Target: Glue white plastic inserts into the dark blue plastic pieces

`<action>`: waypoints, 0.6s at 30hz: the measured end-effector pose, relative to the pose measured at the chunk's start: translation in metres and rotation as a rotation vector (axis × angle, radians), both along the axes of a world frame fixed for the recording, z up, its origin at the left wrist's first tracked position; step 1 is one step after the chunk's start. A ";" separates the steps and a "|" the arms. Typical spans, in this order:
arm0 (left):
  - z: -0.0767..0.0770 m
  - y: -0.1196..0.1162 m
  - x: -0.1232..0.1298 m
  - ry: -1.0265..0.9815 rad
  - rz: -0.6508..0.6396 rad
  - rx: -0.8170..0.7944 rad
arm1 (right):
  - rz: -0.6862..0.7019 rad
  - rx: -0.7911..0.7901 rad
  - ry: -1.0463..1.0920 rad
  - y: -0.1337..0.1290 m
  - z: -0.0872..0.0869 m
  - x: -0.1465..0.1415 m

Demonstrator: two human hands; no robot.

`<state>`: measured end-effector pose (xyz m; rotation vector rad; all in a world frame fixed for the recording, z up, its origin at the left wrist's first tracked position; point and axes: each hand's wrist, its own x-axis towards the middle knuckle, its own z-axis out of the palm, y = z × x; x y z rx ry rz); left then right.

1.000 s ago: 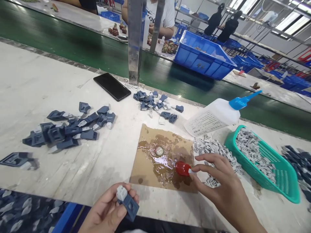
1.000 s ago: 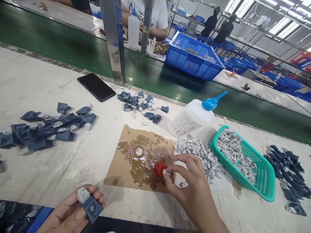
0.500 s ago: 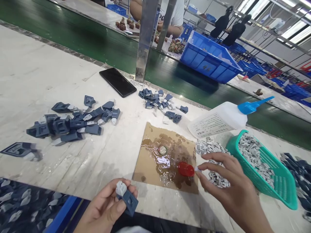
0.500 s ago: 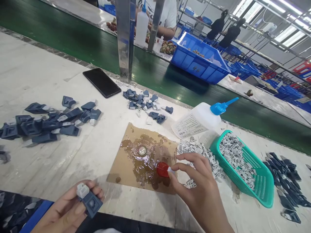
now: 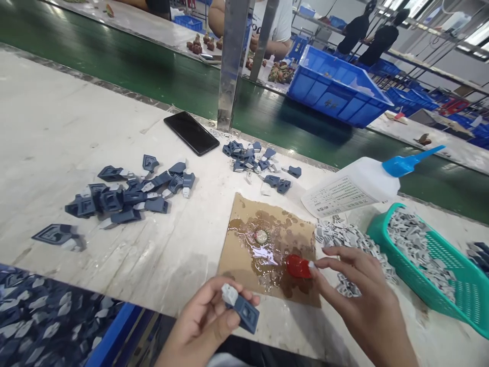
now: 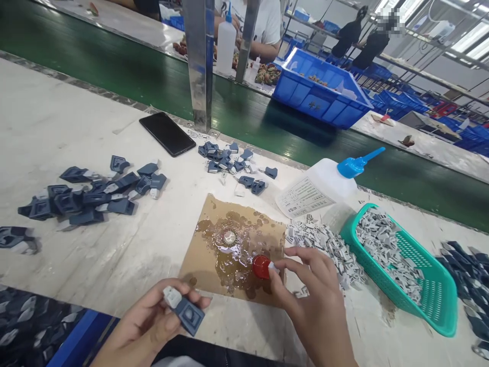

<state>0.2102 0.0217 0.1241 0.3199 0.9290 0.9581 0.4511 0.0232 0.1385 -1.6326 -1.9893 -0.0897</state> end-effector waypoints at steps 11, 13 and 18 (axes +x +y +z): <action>-0.008 -0.003 0.012 0.222 -0.101 0.181 | 0.252 -0.132 0.294 -0.015 -0.003 -0.057; -0.007 -0.003 0.013 0.220 -0.077 0.200 | 0.244 -0.125 0.321 -0.014 -0.006 -0.061; -0.002 -0.003 0.015 0.188 -0.041 0.217 | 0.246 -0.145 0.339 -0.013 -0.003 -0.060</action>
